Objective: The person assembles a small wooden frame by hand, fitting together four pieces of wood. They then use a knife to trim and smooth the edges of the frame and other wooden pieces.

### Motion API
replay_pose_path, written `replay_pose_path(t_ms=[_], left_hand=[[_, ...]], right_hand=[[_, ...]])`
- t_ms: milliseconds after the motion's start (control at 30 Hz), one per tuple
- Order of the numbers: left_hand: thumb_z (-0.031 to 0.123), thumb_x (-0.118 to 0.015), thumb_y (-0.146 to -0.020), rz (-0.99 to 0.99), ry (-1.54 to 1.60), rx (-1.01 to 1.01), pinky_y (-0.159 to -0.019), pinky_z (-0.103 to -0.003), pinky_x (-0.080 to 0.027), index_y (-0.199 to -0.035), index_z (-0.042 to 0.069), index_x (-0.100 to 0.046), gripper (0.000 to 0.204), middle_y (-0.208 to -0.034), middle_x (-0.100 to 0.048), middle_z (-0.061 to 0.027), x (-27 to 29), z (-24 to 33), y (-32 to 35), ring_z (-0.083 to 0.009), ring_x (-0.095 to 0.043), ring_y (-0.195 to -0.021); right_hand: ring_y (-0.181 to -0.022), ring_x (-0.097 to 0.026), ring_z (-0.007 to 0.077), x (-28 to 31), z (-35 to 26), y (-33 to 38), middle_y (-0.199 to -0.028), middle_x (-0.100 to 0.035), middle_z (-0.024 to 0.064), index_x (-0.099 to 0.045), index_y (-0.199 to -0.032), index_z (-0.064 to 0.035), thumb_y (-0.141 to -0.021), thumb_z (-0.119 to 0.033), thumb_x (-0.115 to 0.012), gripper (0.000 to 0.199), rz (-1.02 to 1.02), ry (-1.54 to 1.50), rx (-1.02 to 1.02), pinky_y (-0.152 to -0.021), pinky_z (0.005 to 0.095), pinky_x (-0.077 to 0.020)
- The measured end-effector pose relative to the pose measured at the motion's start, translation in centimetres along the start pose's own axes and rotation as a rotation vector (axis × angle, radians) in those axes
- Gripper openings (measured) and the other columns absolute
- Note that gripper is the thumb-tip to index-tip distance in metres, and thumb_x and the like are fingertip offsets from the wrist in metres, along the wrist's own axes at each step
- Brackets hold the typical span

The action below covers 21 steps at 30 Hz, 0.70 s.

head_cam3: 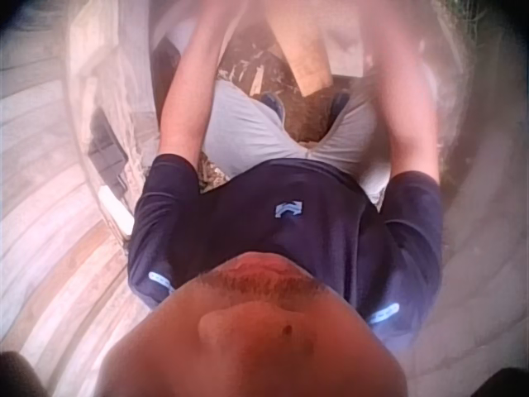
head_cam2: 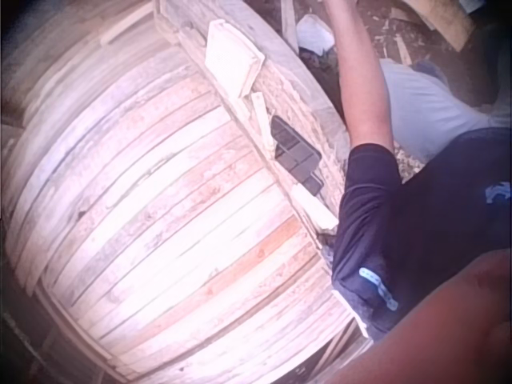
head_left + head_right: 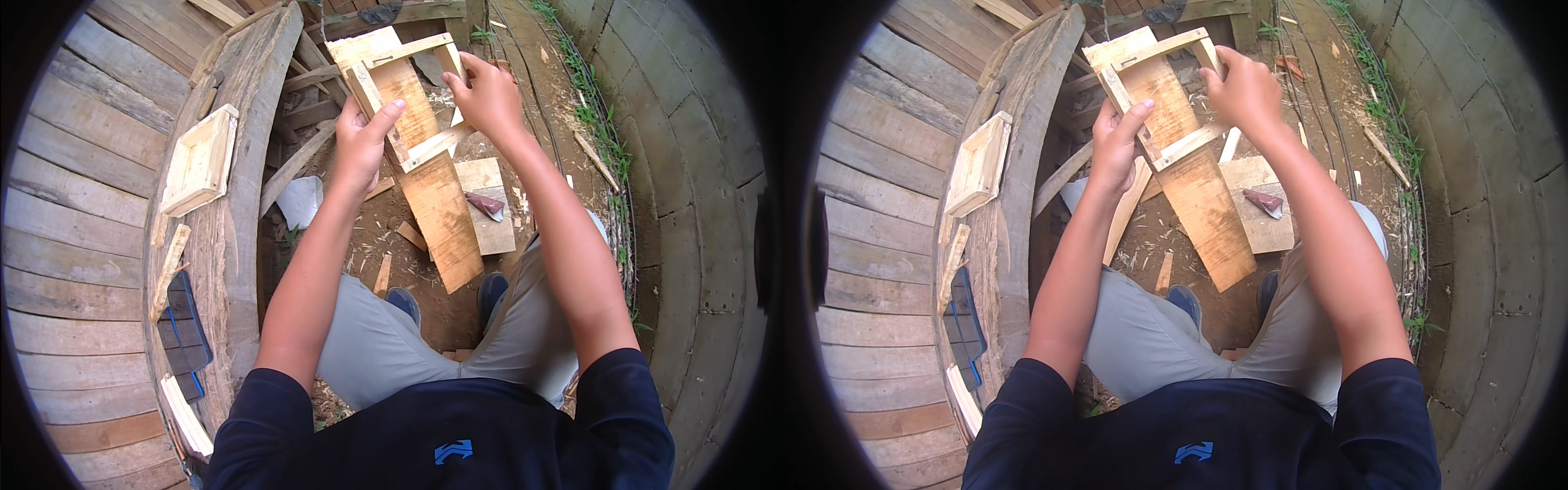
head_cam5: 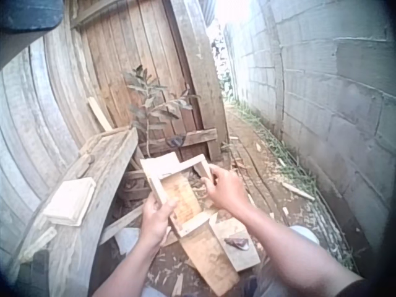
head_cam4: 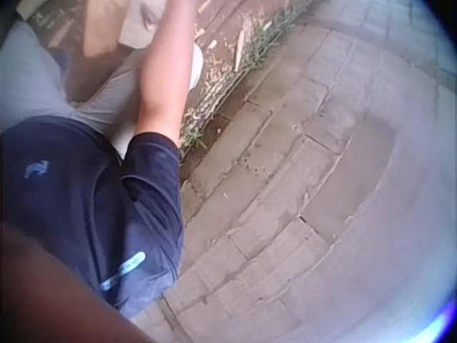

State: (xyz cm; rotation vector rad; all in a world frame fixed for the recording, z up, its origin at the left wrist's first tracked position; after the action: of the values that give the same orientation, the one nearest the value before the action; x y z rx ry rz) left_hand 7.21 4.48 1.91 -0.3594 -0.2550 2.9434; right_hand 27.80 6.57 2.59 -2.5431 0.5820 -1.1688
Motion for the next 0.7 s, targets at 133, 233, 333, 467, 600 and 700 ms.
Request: replay_pose_path(t_ms=[133,233,333,467,600,700], left_hand=[[0.013,-0.073,-0.093,0.016,0.0,0.032,-0.093,-0.034,-0.054,-0.131,-0.003,-0.052,0.047,-0.119,-0.068,-0.0154,0.6,-0.4,-0.2,-0.0193,-0.067,-0.107],[0.013,-0.073,-0.092,0.018,-0.041,0.05,-0.092,-0.034,-0.055,-0.13,-0.004,-0.052,0.047,-0.118,-0.068,-0.0158,0.6,-0.7,-0.3,-0.0196,-0.067,-0.105],[0.014,-0.073,-0.092,0.006,-0.096,0.111,-0.091,-0.034,-0.055,-0.129,-0.005,-0.054,0.046,-0.117,-0.069,-0.016,0.9,-1.7,-0.7,-0.02,-0.068,-0.103],[0.014,-0.073,-0.093,-0.021,-0.12,0.231,-0.088,-0.033,-0.056,-0.126,-0.005,-0.056,0.042,-0.115,-0.069,-0.0153,1.9,-4.2,-1.2,-0.019,-0.069,-0.1],[0.018,-0.072,-0.093,-0.039,-0.284,0.278,-0.087,-0.033,-0.057,-0.128,-0.003,-0.056,0.044,-0.116,-0.069,-0.0135,3.5,-8.1,-2.0,-0.018,-0.07,-0.1],[0.019,-0.074,-0.091,-0.034,-0.479,0.335,-0.091,-0.032,-0.054,-0.13,-0.003,-0.056,0.049,-0.117,-0.07,-0.013,4.1,-9.6,-2.3,-0.0177,-0.068,-0.103]], right_hand=[[-0.099,-0.073,0.0305,1.4,0.1,-0.7,-0.105,-0.077,0.0097,-0.067,-0.133,-0.0176,-0.085,-0.043,-0.078,0.055,-0.198,-0.027,-0.025,-0.086,0.0421,-0.0569],[-0.109,-0.07,0.0292,2.0,1.3,-1.4,-0.123,-0.071,0.0105,-0.057,-0.145,-0.019,-0.082,-0.044,-0.08,0.072,-0.287,-0.063,0.019,-0.094,0.0416,-0.0553],[-0.12,-0.065,0.0335,2.8,3.9,-2.8,-0.14,-0.06,0.0168,-0.045,-0.154,-0.021,-0.083,-0.043,-0.081,0.082,-0.334,-0.141,0.088,-0.101,0.0453,-0.053],[-0.128,-0.059,0.0346,6.1,7.3,-4.3,-0.148,-0.052,0.0213,-0.043,-0.155,-0.0202,-0.088,-0.036,-0.079,0.078,-0.427,-0.217,0.024,-0.105,0.0461,-0.0509],[-0.116,-0.065,0.0288,7.2,15.0,-2.4,-0.138,-0.06,0.018,-0.054,-0.146,-0.0156,-0.096,-0.016,-0.067,0.051,-0.445,-0.207,-0.048,-0.098,0.0438,-0.054],[-0.118,-0.064,0.0308,3.7,19.4,3.9,-0.134,-0.064,0.0192,-0.058,-0.14,-0.0073,-0.091,-0.007,-0.069,0.049,-0.707,-0.098,-0.222,-0.1,0.0433,-0.0541]])
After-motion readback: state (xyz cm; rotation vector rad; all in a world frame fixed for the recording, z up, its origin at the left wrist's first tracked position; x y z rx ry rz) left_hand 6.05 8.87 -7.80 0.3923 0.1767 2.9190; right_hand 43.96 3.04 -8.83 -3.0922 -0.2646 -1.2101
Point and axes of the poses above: each hand's wrist, its own y-axis away from the middle knuckle, its own x-axis out of the back of the hand, z = x × y, the point moved 2 cm from there along -y, towards the middle knuckle
